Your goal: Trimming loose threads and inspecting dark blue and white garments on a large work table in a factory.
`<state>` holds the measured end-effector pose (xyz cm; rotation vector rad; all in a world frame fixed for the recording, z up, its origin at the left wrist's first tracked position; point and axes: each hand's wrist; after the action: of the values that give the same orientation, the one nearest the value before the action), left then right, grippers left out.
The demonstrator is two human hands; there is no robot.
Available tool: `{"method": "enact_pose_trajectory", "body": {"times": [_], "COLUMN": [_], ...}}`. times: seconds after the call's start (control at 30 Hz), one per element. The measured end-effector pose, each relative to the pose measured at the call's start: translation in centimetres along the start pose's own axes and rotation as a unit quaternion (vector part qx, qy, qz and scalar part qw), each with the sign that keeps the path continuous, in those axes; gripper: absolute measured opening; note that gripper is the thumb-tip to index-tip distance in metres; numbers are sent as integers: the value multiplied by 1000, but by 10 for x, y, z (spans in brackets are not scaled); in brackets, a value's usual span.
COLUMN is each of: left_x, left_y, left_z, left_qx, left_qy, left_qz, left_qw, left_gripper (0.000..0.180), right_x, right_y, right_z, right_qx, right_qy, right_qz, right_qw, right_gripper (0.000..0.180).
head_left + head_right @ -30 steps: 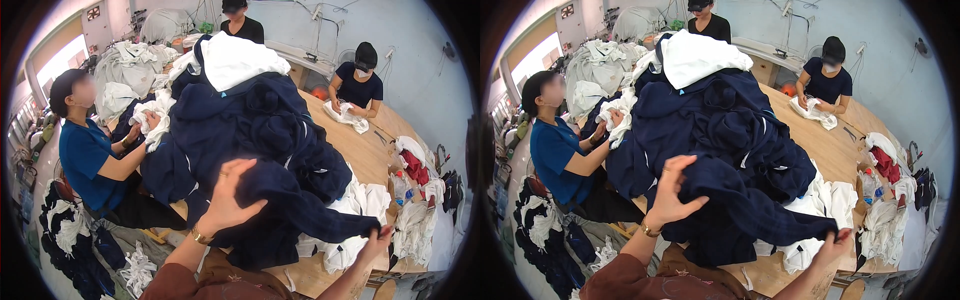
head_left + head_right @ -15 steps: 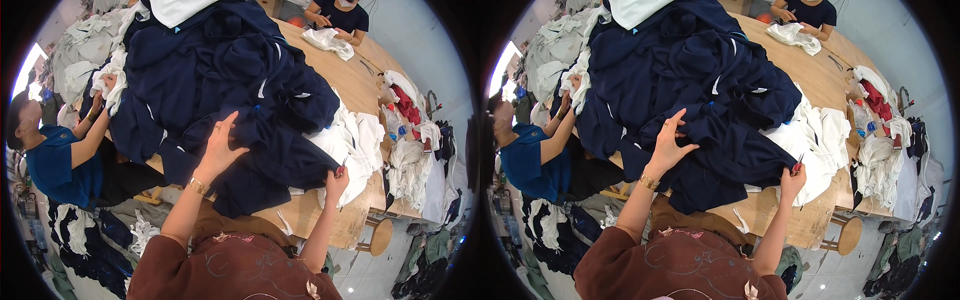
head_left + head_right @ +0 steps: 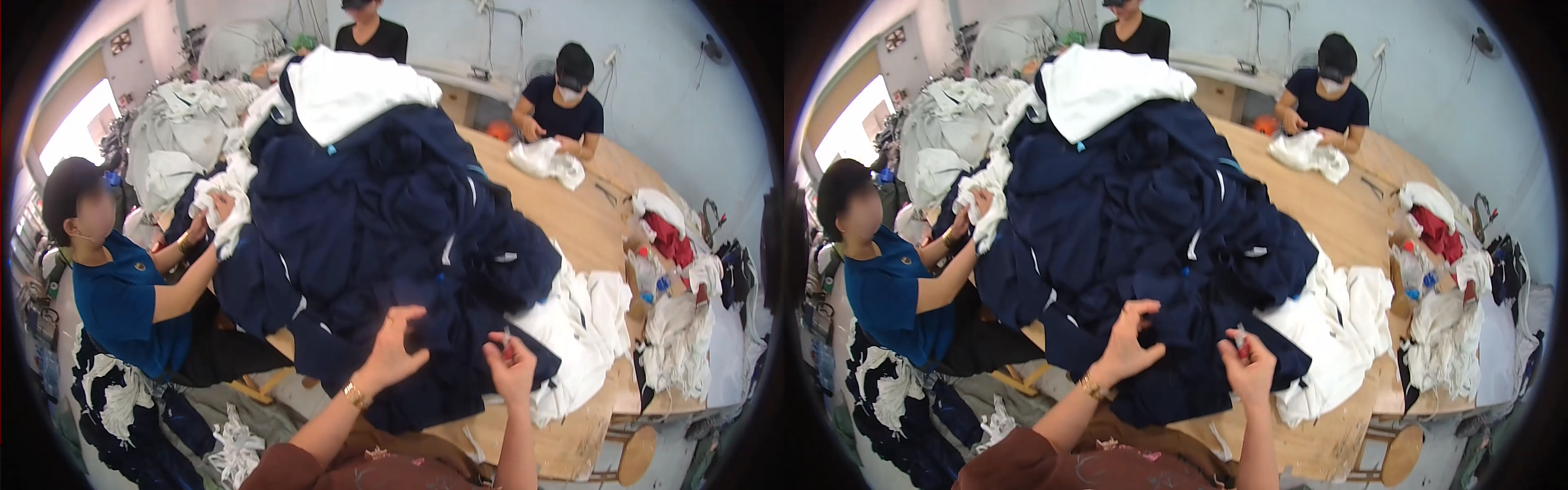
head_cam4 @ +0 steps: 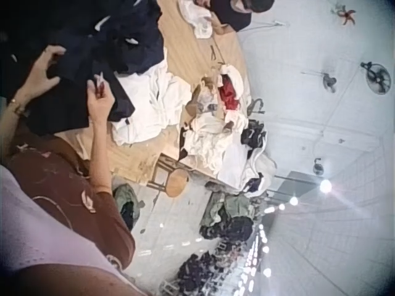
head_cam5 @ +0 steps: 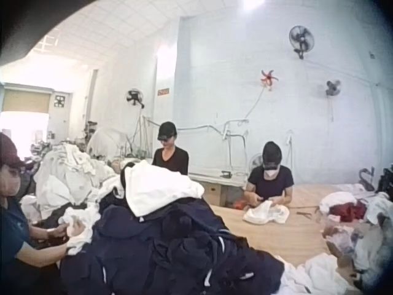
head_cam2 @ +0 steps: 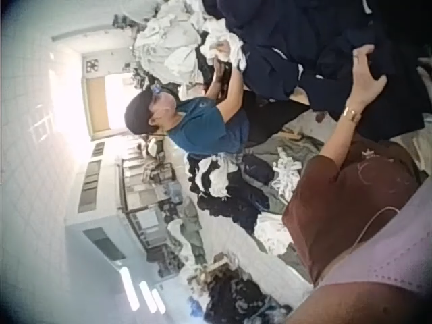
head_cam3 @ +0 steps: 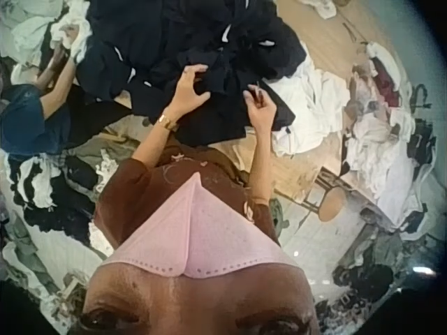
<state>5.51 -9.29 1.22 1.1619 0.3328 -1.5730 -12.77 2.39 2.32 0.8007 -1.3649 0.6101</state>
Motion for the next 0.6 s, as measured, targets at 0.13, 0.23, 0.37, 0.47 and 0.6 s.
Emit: {"method": "enact_pose_trajectory", "body": {"times": [0.13, 0.23, 0.37, 0.47, 0.6], "left_x": [-16, -16, 1, -1, 14], "left_y": [4, 4, -8, -20, -33], "left_z": [-8, -16, -31, -39, -65], "left_qx": [29, 27, -38, -141, 29], "left_qy": [-21, -35, 17, 65, 286], "left_qz": [-34, -45, -150, -109, -293], "left_qw": [999, 998, 988, 982, 912], "left_gripper": [58, 59, 57, 46, 18], "right_x": [18, 13, -3, -14, -8], "right_y": [-47, -60, -68, -69, -69], "right_z": [4, 7, 7, 9, 10], "right_qx": [97, 134, 83, 36, 2], "right_qy": [13, -7, 37, 55, 60], "right_qz": [65, 37, 8, -6, -6], "right_qw": [993, 990, 996, 998, 998], "right_gripper": [27, 21, 24, 34, 34]}}
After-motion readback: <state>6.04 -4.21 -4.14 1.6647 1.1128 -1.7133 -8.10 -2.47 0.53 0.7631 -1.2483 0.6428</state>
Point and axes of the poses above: each hand's wrist, its own z-axis towards the middle knuckle, its own y-axis out of the back of the hand, x = y × z, and after that the axes turned 5 degrees about -y, right-handed
